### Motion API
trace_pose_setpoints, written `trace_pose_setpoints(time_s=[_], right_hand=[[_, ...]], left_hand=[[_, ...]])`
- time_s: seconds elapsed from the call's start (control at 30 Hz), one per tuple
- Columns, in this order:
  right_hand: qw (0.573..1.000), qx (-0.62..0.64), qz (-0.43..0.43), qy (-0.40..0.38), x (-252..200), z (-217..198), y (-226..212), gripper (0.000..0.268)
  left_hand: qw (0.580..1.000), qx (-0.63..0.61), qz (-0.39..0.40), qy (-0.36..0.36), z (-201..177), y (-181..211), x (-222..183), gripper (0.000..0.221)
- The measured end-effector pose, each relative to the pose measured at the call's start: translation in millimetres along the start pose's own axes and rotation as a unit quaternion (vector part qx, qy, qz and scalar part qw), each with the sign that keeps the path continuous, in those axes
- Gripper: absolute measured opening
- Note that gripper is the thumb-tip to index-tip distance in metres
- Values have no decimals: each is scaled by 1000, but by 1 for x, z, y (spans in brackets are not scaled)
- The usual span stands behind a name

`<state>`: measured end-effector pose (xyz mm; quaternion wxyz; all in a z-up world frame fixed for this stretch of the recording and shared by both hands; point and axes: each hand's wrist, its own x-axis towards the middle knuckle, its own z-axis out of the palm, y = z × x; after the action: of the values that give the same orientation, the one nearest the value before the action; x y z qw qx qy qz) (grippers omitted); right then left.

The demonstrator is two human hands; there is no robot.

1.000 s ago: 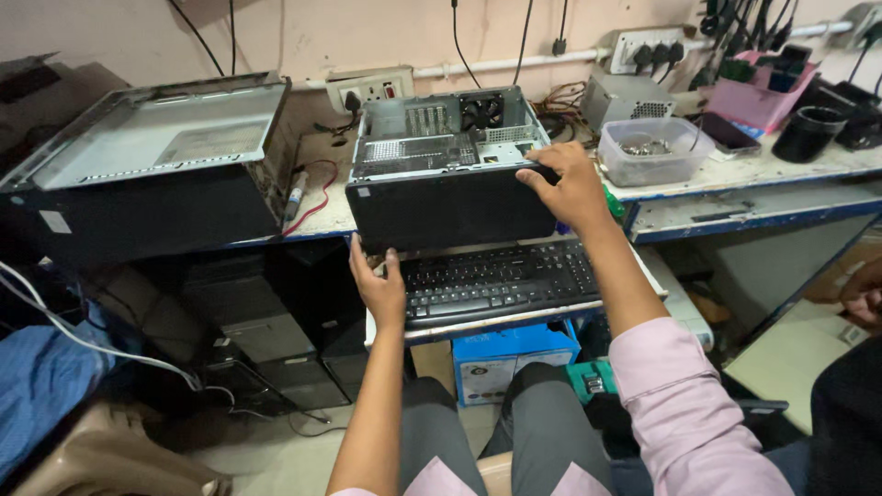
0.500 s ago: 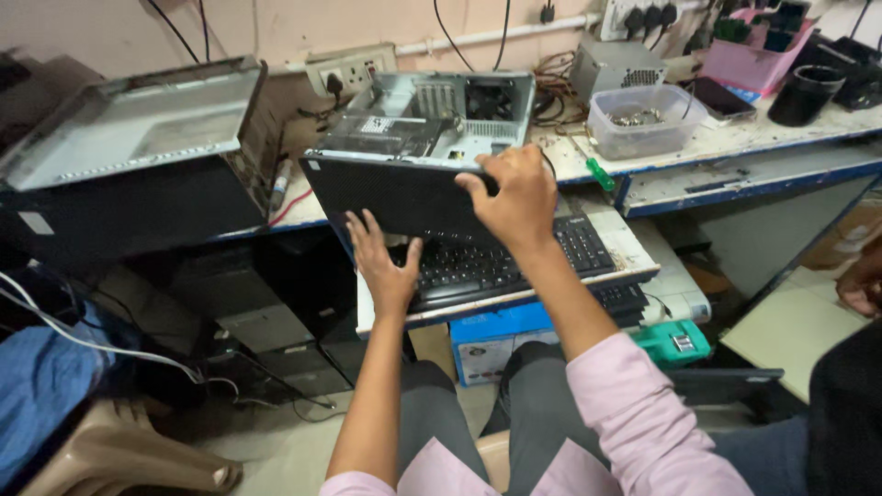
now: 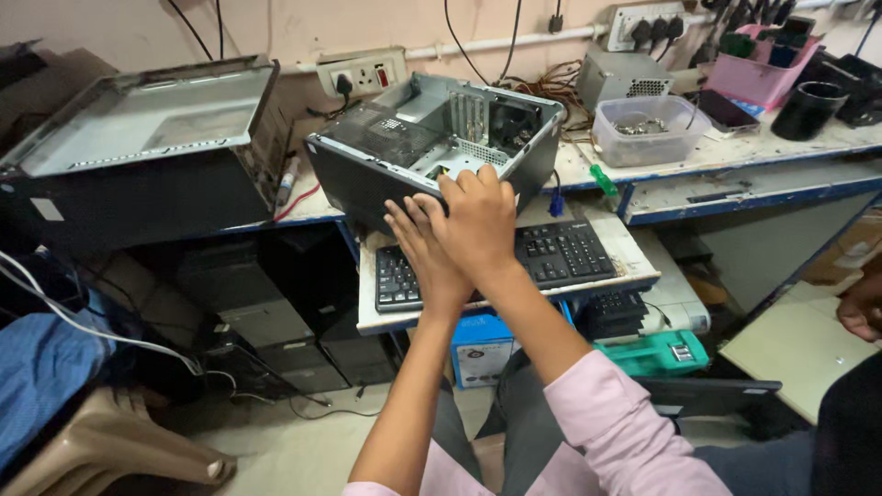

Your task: The person assembles a desktop computer by inserting a metal expansion card into the case, attaching the side panel, and repositioning the case on the workbench.

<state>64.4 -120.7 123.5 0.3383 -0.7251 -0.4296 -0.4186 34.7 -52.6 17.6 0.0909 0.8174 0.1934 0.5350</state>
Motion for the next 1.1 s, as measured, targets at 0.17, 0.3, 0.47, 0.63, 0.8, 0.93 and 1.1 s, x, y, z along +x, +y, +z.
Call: trace_pose_setpoints(time_s=[0.17, 0.3, 0.47, 0.63, 0.8, 0.93, 1.1], right_hand=[[978, 169, -105, -64, 1, -9, 61, 43], [985, 167, -49, 0, 5, 11, 145, 43], [960, 210, 186, -13, 17, 60, 235, 72], [901, 275, 325, -80, 5, 67, 231, 59], [938, 209, 275, -15, -18, 30, 170, 49], [929, 221, 296, 18, -33, 10, 113, 42], [971, 153, 158, 89, -45, 0, 67, 36]], left_hand=[[994, -106, -31, -2, -20, -2, 5, 127], [996, -91, -10, -2, -31, -7, 8, 127], [996, -87, -21, -29, -41, -19, 11, 126], [992, -126, -3, -32, -55, -43, 21, 126], [931, -357, -41, -62, -54, -111, 24, 115], [870, -450, -195, -54, -33, -157, 35, 101], [920, -344, -189, 0, -34, -194, 85, 71]])
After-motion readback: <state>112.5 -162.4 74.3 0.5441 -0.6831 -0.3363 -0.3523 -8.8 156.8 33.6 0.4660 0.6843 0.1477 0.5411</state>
